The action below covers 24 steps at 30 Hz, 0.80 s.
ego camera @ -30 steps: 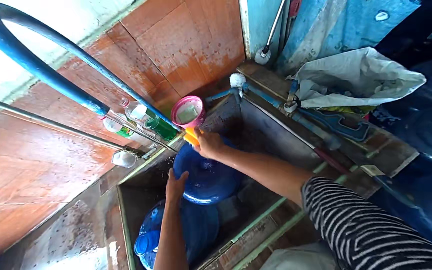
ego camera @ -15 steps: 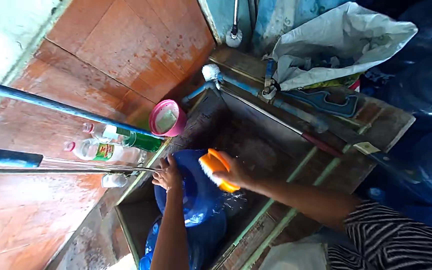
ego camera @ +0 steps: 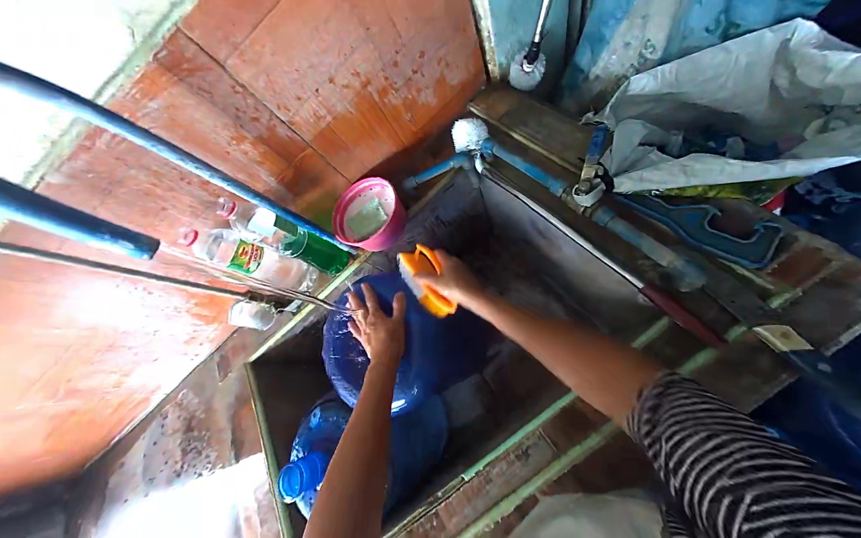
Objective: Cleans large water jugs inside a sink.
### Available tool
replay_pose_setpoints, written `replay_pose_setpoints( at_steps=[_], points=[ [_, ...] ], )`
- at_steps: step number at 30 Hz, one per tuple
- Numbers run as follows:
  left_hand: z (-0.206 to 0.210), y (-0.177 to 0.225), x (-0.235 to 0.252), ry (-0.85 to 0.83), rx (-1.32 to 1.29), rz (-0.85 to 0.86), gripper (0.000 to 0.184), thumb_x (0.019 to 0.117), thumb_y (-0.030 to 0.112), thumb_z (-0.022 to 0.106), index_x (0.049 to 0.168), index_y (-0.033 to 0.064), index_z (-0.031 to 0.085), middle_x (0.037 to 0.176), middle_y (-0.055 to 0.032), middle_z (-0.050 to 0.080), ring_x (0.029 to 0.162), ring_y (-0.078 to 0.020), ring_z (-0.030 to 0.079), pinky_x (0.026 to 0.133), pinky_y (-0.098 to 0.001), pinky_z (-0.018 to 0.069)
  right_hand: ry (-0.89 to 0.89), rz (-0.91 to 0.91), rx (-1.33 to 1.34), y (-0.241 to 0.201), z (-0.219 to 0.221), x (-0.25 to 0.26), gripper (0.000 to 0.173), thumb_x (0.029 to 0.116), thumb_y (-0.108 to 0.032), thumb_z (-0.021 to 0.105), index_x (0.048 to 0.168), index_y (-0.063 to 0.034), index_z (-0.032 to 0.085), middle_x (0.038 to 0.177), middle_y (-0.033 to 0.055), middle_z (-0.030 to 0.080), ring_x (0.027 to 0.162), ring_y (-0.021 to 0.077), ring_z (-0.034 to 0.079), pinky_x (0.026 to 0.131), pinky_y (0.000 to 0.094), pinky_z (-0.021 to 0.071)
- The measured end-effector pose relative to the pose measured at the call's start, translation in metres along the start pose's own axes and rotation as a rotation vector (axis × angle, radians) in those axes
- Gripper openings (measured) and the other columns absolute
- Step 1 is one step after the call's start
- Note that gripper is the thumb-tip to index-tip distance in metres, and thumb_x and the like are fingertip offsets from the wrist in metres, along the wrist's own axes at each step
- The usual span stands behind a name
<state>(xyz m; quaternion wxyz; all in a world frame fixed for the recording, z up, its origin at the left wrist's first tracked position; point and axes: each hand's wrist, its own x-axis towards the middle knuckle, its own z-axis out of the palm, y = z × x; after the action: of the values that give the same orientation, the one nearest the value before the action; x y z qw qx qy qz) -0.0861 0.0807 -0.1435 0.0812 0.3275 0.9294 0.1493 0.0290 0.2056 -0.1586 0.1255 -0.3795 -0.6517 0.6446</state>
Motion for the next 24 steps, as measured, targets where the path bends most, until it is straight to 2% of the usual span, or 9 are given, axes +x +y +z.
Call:
replay_pose_setpoints(
  at_steps=[7,9,11,13,15,19,20,21,24],
  points=[
    [-0.002,-0.013,-0.008,0.002,-0.112,0.170,0.059,0.1096,0.028,0.037,0.156,-0.0068,0.031,0.164,-0.0332,0.019,0.153,-0.0484,0.022,0.123,-0.0611,0.0163,0.018,-0.010,-0.063,0.004,0.016,-0.049,0.072,0.0988,-0.034,0.068,0.155,-0.0012,0.036,0.131,0.0277,0.063,0.123,0.0389,0.062,0.107,0.0537,0.0471],
    [0.008,-0.011,-0.029,0.005,-0.065,0.240,0.070,0.1055,0.038,0.048,0.155,-0.0086,0.033,0.163,-0.0349,0.020,0.152,-0.0498,0.024,0.123,-0.0615,0.0184,-0.029,-0.007,-0.198,-0.018,0.006,-0.024,0.070,0.0979,-0.034,0.070,0.152,-0.0001,0.041,0.130,0.0292,0.063,0.122,0.0429,0.061,0.105,0.0595,0.0467],
    [0.020,-0.004,-0.049,0.010,-0.033,0.337,0.096,0.0900,0.057,0.066,0.153,-0.0087,0.037,0.162,-0.0352,0.022,0.151,-0.0501,0.025,0.123,-0.0603,0.0206,-0.108,-0.037,-0.432,-0.058,0.006,0.008,0.067,0.0957,-0.034,0.072,0.148,-0.0010,0.046,0.132,0.0274,0.062,0.124,0.0434,0.060,0.102,0.0627,0.0464],
    [0.023,0.004,-0.069,-0.070,-0.029,0.424,0.107,0.0770,0.061,0.078,0.151,-0.0077,0.042,0.161,-0.0354,0.026,0.151,-0.0498,0.026,0.124,-0.0577,0.0192,-0.167,-0.108,-0.677,-0.092,0.031,0.022,0.067,0.0934,-0.034,0.073,0.147,-0.0017,0.048,0.131,0.0266,0.063,0.122,0.0438,0.061,0.098,0.0648,0.0480],
    [0.021,0.011,-0.083,-0.185,-0.033,0.523,0.097,0.0749,0.052,0.084,0.146,-0.0057,0.051,0.157,-0.0321,0.037,0.150,-0.0467,0.031,0.125,-0.0557,0.0183,-0.230,-0.251,-0.784,-0.101,0.079,0.005,0.064,0.0935,-0.025,0.071,0.148,-0.0014,0.046,0.127,0.0280,0.064,0.117,0.0463,0.063,0.094,0.0663,0.0494],
    [0.010,0.018,-0.103,-0.385,-0.008,0.634,0.096,0.0787,0.032,0.086,0.156,-0.0008,0.038,0.168,-0.0213,0.023,0.157,-0.0359,0.019,0.127,-0.0570,0.0108,-0.581,-0.576,-0.955,-0.094,0.136,-0.058,0.067,0.0991,-0.014,0.062,0.159,-0.0037,0.032,0.126,0.0322,0.063,0.116,0.0506,0.061,0.097,0.0664,0.0454],
    [0.007,0.015,-0.114,-0.408,0.000,0.602,0.089,0.0813,0.032,0.084,0.154,0.0013,0.043,0.166,-0.0192,0.030,0.156,-0.0345,0.023,0.125,-0.0582,0.0125,-0.577,-0.569,-0.977,-0.096,0.134,-0.058,0.068,0.1008,-0.017,0.060,0.160,-0.0050,0.030,0.127,0.0317,0.063,0.117,0.0502,0.061,0.098,0.0659,0.0454],
    [0.010,0.009,-0.126,-0.337,-0.025,0.600,0.071,0.0809,0.029,0.083,0.142,0.0024,0.058,0.154,-0.0204,0.049,0.147,-0.0381,0.039,0.121,-0.0619,0.0200,-0.519,-0.530,-0.979,-0.098,0.130,-0.048,0.068,0.1022,-0.020,0.059,0.162,-0.0069,0.029,0.129,0.0302,0.064,0.119,0.0486,0.062,0.099,0.0646,0.0461],
    [0.024,-0.015,-0.143,-0.144,-0.047,0.641,0.066,0.0816,0.015,0.080,0.144,0.0063,0.059,0.154,-0.0175,0.050,0.148,-0.0389,0.039,0.120,-0.0668,0.0208,-0.256,-0.420,-0.969,-0.099,0.120,-0.010,0.065,0.1043,-0.023,0.056,0.161,-0.0050,0.028,0.125,0.0275,0.066,0.116,0.0450,0.065,0.095,0.0612,0.0498]
  ],
)
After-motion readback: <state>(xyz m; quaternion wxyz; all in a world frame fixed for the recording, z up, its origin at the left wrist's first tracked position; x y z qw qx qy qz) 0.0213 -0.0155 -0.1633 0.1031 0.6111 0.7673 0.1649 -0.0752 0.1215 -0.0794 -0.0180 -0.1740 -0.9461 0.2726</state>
